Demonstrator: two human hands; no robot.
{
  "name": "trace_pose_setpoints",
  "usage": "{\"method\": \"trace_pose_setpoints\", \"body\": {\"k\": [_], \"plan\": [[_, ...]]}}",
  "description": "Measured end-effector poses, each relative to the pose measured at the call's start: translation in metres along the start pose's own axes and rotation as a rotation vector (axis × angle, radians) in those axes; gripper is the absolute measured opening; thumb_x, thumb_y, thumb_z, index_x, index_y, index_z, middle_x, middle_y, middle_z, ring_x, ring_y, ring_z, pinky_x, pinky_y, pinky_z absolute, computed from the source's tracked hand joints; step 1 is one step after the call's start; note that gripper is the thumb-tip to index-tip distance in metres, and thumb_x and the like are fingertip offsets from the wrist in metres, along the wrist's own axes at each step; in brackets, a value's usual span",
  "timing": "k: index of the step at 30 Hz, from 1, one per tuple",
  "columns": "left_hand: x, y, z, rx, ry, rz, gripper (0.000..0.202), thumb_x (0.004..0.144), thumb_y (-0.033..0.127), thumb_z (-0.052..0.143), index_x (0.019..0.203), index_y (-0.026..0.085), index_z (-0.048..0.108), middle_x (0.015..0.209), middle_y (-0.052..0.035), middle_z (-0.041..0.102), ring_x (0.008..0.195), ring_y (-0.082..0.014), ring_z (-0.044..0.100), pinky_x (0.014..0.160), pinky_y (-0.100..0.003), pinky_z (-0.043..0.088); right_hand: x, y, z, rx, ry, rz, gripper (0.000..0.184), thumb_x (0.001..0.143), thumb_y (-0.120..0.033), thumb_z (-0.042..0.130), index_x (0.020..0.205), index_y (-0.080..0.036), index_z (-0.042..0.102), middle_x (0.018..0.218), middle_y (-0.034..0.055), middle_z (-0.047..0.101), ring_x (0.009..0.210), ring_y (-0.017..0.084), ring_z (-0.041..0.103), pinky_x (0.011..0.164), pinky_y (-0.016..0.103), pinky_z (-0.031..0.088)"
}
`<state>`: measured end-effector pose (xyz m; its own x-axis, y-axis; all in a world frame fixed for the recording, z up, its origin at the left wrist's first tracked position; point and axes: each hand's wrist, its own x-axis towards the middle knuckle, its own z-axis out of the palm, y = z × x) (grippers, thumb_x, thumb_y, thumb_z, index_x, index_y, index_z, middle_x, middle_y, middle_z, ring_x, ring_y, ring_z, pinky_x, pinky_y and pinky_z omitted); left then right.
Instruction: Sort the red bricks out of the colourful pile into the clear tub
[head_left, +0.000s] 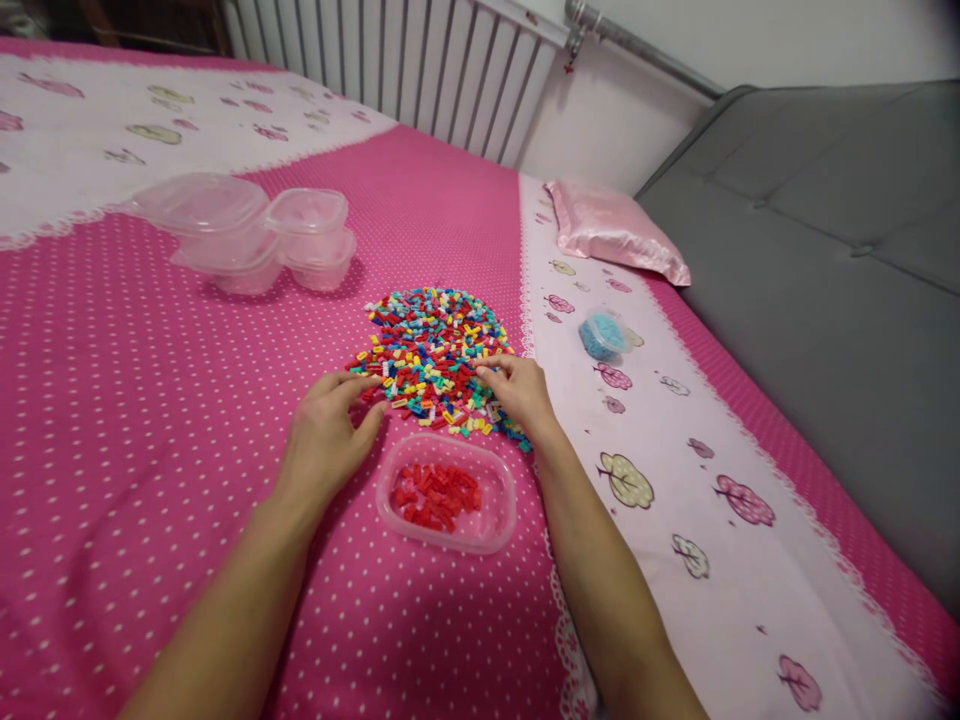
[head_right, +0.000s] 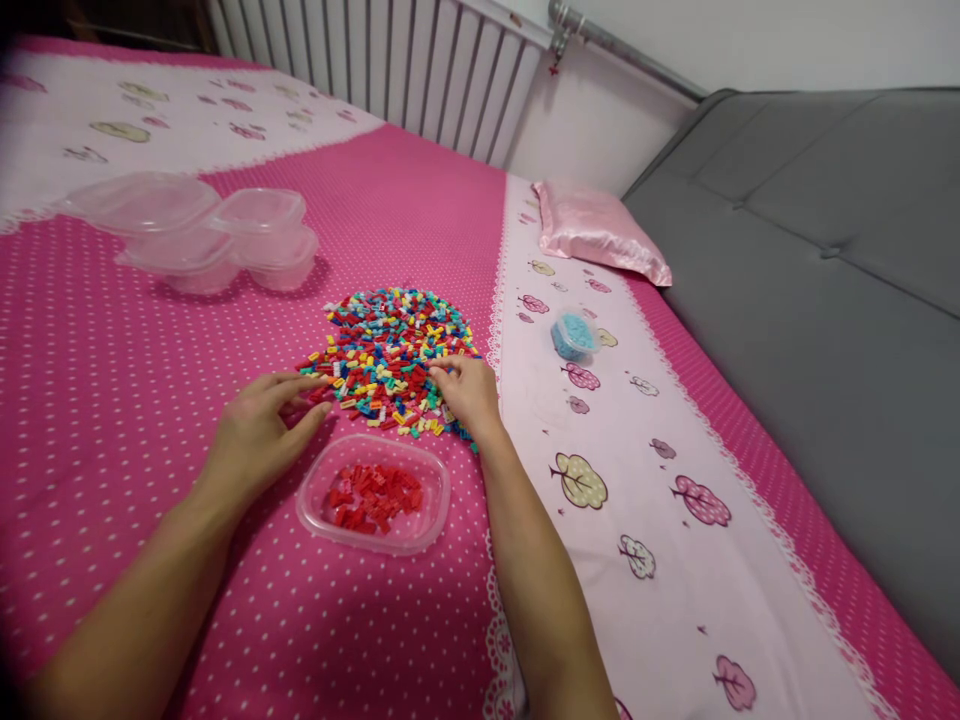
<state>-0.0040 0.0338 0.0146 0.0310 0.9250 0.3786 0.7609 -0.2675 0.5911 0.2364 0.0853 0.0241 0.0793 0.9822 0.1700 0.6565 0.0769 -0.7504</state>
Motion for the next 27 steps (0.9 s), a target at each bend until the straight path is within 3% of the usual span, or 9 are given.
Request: {"method": "trace_pose_setpoints", "body": {"k": [4,7,12,15,19,27], "plan": [[0.000,-0.001,0.000,-0.002,0.000,0.010,0.042,0.082,0.038,0.049,0.104,0.008,0.069,0.099,-0.0123,0.065,0.084,-0.0244,0.063,0.083,-0.040,0.052,0.002,0.006,0.004,0.216,0.054,0.043,0.027,0.075,-0.040,0.064,0.083,-0.017,0.075,0.048,-0.0072,0.043,0.048,0.008,0.037,0.051,0.024,0.027],[0.000,-0.001,0.000,-0.003,0.002,0.007,0.042,0.082,0.038,0.049,0.104,0.009,0.069,0.100,-0.0122,0.065,0.084,-0.0243,0.063,0.083,-0.041,0.052,0.002,0.003,0.004,0.472,0.067,0.096,0.024,0.071,-0.037,0.068,0.079,-0.015,0.072,0.051,-0.0074,0.044,0.049,0.007,0.036,0.050,0.021,0.028],[0.000,-0.001,0.001,0.000,0.006,0.004,0.042,0.083,0.039,0.050,0.105,0.009,0.069,0.100,-0.0116,0.064,0.081,-0.0226,0.062,0.082,-0.039,0.051,0.001,-0.011,-0.006,0.920,-0.014,0.340,0.013,0.070,-0.026,0.070,0.073,-0.015,0.063,0.048,-0.0095,0.041,0.040,0.003,0.028,0.035,0.015,0.017],[0.000,-0.001,0.001,-0.004,0.003,0.002,0.042,0.083,0.039,0.050,0.105,0.010,0.069,0.100,-0.0111,0.064,0.077,-0.0214,0.062,0.080,-0.039,0.052,0.005,-0.015,-0.012,1.183,-0.051,0.524,0.007,0.076,-0.015,0.061,0.069,-0.014,0.058,0.053,-0.0055,0.052,0.043,0.003,0.043,0.034,0.010,0.028],[0.000,-0.001,0.000,-0.003,0.001,0.004,0.042,0.082,0.039,0.050,0.105,0.010,0.069,0.100,-0.0112,0.065,0.080,-0.0222,0.062,0.081,-0.039,0.052,0.009,-0.015,-0.016,1.380,-0.103,0.713,0.013,0.078,-0.007,0.048,0.070,-0.015,0.055,0.059,0.0023,0.062,0.056,0.009,0.061,0.047,0.012,0.049],[-0.001,-0.001,0.000,-0.003,-0.003,-0.003,0.042,0.082,0.039,0.049,0.105,0.010,0.069,0.100,-0.0115,0.064,0.079,-0.0223,0.062,0.081,-0.039,0.052,0.007,-0.019,-0.019,1.472,-0.072,0.746,0.019,0.085,-0.012,0.039,0.079,-0.014,0.057,0.064,0.0055,0.065,0.065,0.012,0.066,0.056,0.017,0.056]]}}
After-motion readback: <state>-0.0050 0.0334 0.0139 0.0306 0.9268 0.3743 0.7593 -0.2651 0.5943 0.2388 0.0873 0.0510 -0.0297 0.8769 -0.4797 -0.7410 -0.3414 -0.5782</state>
